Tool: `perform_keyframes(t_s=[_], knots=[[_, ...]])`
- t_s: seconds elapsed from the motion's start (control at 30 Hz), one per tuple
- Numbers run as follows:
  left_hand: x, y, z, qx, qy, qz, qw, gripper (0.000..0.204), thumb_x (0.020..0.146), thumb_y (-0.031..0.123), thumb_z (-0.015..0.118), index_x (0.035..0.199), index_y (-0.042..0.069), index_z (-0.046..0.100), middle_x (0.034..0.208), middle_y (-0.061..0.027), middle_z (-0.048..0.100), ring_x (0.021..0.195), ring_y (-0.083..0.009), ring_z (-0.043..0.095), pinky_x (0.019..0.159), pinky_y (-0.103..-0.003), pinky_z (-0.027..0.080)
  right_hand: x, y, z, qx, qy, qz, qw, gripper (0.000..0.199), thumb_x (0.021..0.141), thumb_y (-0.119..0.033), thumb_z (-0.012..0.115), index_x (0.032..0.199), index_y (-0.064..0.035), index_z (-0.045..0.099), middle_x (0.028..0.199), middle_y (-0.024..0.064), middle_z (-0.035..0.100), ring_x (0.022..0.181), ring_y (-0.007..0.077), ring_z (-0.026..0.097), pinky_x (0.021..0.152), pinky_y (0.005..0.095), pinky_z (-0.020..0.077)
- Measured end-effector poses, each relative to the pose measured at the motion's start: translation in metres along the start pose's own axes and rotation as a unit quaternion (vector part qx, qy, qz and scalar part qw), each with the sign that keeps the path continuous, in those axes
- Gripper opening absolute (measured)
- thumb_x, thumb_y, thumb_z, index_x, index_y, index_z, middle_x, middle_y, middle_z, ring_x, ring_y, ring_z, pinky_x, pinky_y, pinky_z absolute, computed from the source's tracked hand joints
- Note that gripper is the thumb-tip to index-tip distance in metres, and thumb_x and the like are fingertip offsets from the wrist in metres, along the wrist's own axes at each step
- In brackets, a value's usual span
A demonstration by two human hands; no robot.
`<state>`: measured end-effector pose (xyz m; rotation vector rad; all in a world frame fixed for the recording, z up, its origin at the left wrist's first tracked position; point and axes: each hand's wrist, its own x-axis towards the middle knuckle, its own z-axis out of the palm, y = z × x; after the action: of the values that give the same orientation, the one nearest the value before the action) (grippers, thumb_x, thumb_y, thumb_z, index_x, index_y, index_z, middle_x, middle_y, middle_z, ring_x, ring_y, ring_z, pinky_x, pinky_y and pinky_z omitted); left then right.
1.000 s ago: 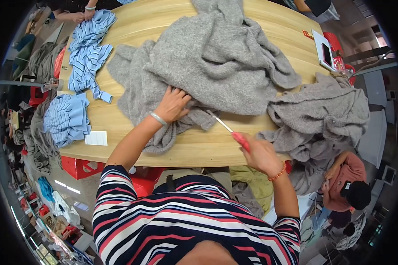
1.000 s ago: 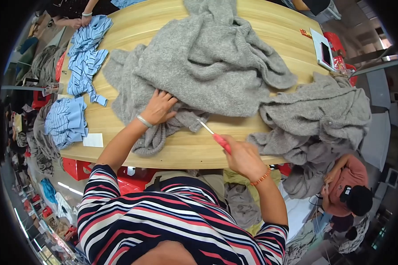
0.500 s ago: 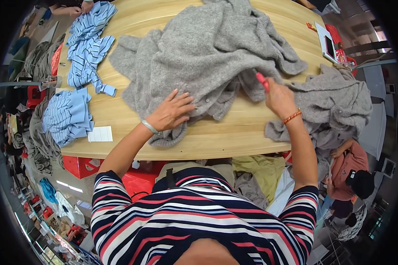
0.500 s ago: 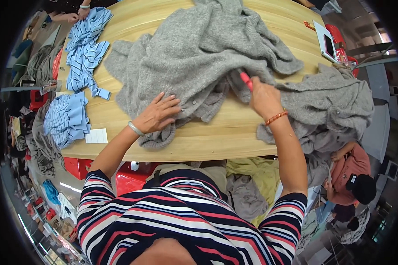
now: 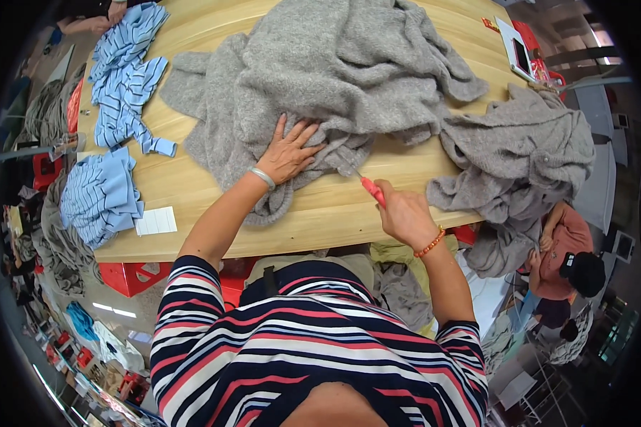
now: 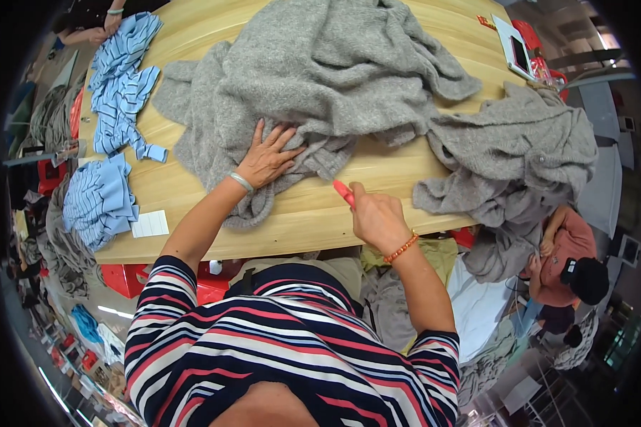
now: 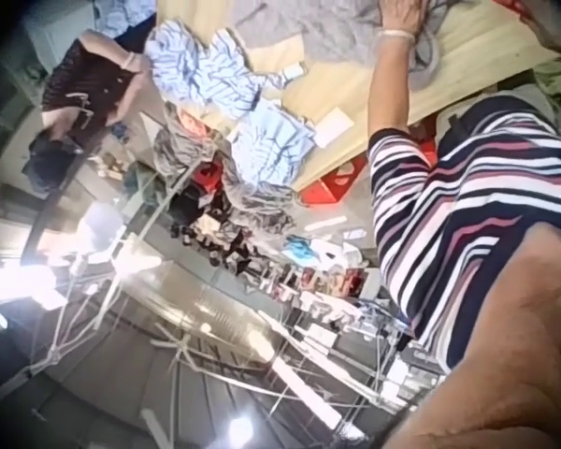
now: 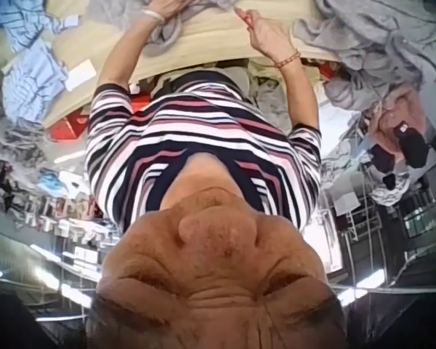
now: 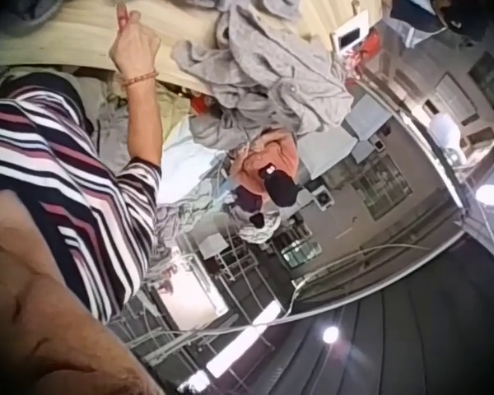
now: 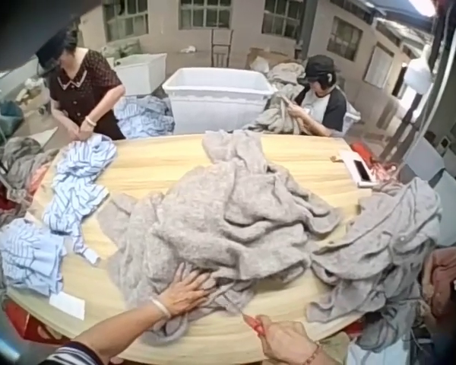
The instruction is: Trimming loose threads from grey sweaters using scissors.
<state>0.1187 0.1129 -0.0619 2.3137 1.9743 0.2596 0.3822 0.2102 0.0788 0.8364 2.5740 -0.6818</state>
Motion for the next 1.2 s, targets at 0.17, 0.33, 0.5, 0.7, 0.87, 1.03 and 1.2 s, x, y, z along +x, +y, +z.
perform_keyframes(t_s=[0.17, 0.33, 0.5, 0.7, 0.87, 1.03, 1.2], knots=[[-0.004, 0.0, 0.007, -0.004, -0.002, -0.005, 1.0, 0.045, 0.089, 0.034, 0.054, 0.132, 0.023, 0.051, 0.145, -0.0112, 0.032, 0.138, -0.0304, 0.024, 0.11, -0.061, 0.001, -0.005, -0.006, 0.003, 0.072, -0.054, -0.075, 0.993, 0.039, 0.084, -0.019, 0.059, 0.119, -0.0067, 0.049, 0.076, 0.0216, 0.064, 0.074, 0.0402, 0.062, 0.068, 0.048, 0.0478], [-0.043, 0.018, -0.02, -0.016, 0.021, -0.036, 0.999, 0.053, 0.083, 0.032, 0.062, 0.132, 0.018, 0.05, 0.145, -0.0135, 0.032, 0.136, -0.0314, 0.026, 0.112, -0.056, 0.008, -0.018, -0.002, -0.005, 0.076, 0.013, -0.012, 0.997, 0.04, 0.084, -0.018, 0.06, 0.121, -0.0105, 0.049, 0.077, 0.0224, 0.064, 0.074, 0.0406, 0.062, 0.067, 0.0481, 0.048], [-0.073, -0.007, -0.034, -0.079, 0.058, -0.071, 0.993, 0.058, 0.067, 0.008, 0.069, 0.123, 0.014, 0.055, 0.125, -0.0153, 0.047, 0.115, -0.033, 0.045, 0.098, -0.047, 0.034, -0.028, -0.014, -0.008, 0.052, -0.009, -0.007, 0.999, 0.036, 0.083, -0.011, 0.055, 0.119, -0.0064, 0.051, 0.075, 0.0214, 0.064, 0.072, 0.038, 0.064, 0.066, 0.0475, 0.0489], [-0.037, -0.002, -0.034, -0.264, 0.13, -0.085, 0.952, 0.033, 0.069, -0.005, 0.056, 0.099, 0.007, 0.065, 0.089, -0.0103, 0.061, 0.086, -0.0296, 0.059, 0.073, -0.035, 0.05, -0.026, -0.03, -0.007, 0.063, 0.009, -0.055, 0.996, 0.037, 0.085, -0.017, 0.057, 0.122, -0.0127, 0.05, 0.071, 0.0199, 0.063, 0.068, 0.0397, 0.062, 0.063, 0.0481, 0.0474], [-0.042, 0.004, -0.028, -0.43, 0.108, -0.141, 0.885, 0.036, 0.073, -0.011, 0.048, 0.101, 0.003, 0.066, 0.094, -0.0123, 0.064, 0.087, -0.0261, 0.062, 0.079, -0.028, 0.048, -0.028, -0.036, -0.021, 0.039, -0.019, -0.008, 0.999, 0.039, 0.084, -0.018, 0.058, 0.122, -0.013, 0.05, 0.071, 0.0205, 0.063, 0.069, 0.0398, 0.062, 0.064, 0.0485, 0.0477], [-0.04, 0.012, -0.029, -0.489, 0.114, -0.166, 0.849, 0.035, 0.071, -0.01, 0.049, 0.098, 0.003, 0.067, 0.092, -0.0121, 0.064, 0.086, -0.0274, 0.062, 0.078, -0.029, 0.048, -0.029, -0.038, -0.021, 0.092, -0.057, -0.067, 0.992, 0.035, 0.085, -0.019, 0.059, 0.119, -0.0121, 0.052, 0.072, 0.0201, 0.063, 0.069, 0.0394, 0.062, 0.064, 0.0485, 0.0479], [-0.051, 0.016, -0.063, -0.175, -0.062, -0.064, 0.981, 0.019, 0.071, 0.01, 0.066, 0.089, 0.01, 0.067, 0.1, -0.0076, 0.062, 0.094, -0.0288, 0.056, 0.082, -0.041, 0.042, -0.026, -0.004, -0.012, 0.065, 0.014, 0.003, 0.998, 0.032, 0.085, -0.019, 0.059, 0.116, -0.0108, 0.052, 0.075, 0.02, 0.064, 0.072, 0.0393, 0.062, 0.064, 0.0489, 0.0478]])
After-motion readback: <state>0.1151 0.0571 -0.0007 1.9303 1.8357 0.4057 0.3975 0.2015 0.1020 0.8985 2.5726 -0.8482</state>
